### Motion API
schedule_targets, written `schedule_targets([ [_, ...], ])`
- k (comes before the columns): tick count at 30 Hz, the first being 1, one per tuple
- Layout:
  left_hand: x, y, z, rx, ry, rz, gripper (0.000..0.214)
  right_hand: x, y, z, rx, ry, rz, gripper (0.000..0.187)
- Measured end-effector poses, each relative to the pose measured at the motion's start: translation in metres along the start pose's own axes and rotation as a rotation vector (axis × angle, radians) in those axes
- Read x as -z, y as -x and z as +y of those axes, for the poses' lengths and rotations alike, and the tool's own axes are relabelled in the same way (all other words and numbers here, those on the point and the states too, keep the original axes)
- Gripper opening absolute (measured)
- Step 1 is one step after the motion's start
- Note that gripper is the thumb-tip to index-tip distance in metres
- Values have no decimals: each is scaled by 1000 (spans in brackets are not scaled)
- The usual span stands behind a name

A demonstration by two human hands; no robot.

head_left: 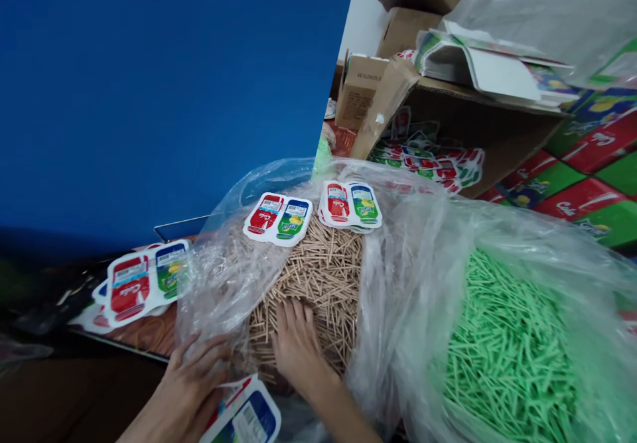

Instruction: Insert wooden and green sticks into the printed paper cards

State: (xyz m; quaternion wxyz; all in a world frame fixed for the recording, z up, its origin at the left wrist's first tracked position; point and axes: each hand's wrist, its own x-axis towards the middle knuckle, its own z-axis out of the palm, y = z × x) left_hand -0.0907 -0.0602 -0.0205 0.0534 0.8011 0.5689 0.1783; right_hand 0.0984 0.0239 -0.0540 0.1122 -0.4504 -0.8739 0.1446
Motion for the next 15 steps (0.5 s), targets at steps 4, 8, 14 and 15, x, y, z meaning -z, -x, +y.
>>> schedule_targets([
  [4,-4,1,-1,-25,15,7,33,-15,-6,-9,-26,25,46,43],
  [8,-3,-1,-1,-40,31,9,32,-19,-12,-13,0,96,70,36],
  [14,0,-2,-2,-74,47,1,30,-8,-23,-4,114,164,55,31],
  [15,-1,-1,-2,-72,45,-4,31,-5,-24,-2,135,172,49,28],
])
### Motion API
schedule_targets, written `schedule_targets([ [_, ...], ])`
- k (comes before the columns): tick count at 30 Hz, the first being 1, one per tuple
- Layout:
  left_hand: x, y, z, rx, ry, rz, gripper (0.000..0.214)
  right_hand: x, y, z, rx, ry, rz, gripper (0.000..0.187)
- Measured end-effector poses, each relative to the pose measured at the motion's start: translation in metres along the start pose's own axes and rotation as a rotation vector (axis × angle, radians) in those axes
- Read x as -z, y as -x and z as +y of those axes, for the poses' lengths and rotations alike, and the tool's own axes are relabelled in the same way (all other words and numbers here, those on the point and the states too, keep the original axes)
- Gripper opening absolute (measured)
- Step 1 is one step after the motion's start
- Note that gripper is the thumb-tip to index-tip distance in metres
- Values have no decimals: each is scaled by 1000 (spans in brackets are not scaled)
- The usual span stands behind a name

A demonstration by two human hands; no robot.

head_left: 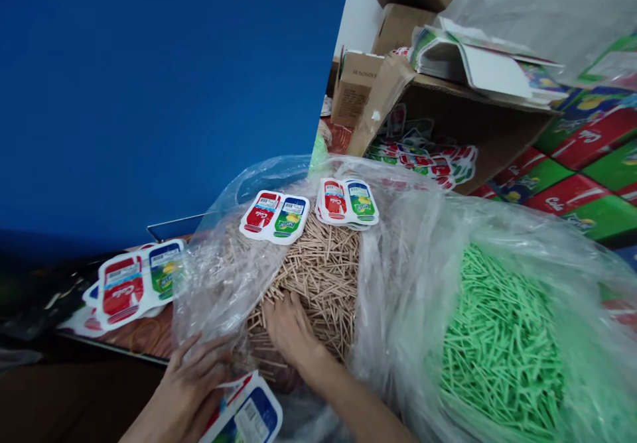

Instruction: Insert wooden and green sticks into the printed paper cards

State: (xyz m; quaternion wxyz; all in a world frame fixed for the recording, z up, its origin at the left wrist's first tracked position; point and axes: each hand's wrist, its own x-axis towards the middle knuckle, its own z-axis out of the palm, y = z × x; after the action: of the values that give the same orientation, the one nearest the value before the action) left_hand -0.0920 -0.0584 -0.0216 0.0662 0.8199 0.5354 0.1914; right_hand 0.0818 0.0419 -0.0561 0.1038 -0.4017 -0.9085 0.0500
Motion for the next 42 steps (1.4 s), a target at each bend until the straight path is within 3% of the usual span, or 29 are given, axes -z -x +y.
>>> schedule_targets([
  [4,-3,3,1,24,7,-9,29,13,9,8,55,40,-4,24],
  [9,-3,0,7,8,20,21,31,29,50,28,135,235,-4,33],
  [15,-2,-11,27,13,42,96,28,23,92,55,97,327,57,43],
  [18,-3,-17,38,-20,87,46,27,21,93,54,5,254,59,47],
  [21,-3,-24,43,-111,118,-45,28,33,90,51,-36,133,-14,51],
  [26,3,-32,45,-102,177,-125,24,57,101,43,29,-6,-105,55],
  [32,4,-23,37,123,442,-200,20,57,112,35,198,-186,-71,33],
  [38,4,-17,29,416,643,-249,21,69,100,49,-65,-330,206,46],
  [40,6,-20,30,386,639,-283,21,67,89,50,-111,-294,196,42],
  [42,7,-25,34,313,619,-320,21,62,76,46,-100,-200,96,35],
])
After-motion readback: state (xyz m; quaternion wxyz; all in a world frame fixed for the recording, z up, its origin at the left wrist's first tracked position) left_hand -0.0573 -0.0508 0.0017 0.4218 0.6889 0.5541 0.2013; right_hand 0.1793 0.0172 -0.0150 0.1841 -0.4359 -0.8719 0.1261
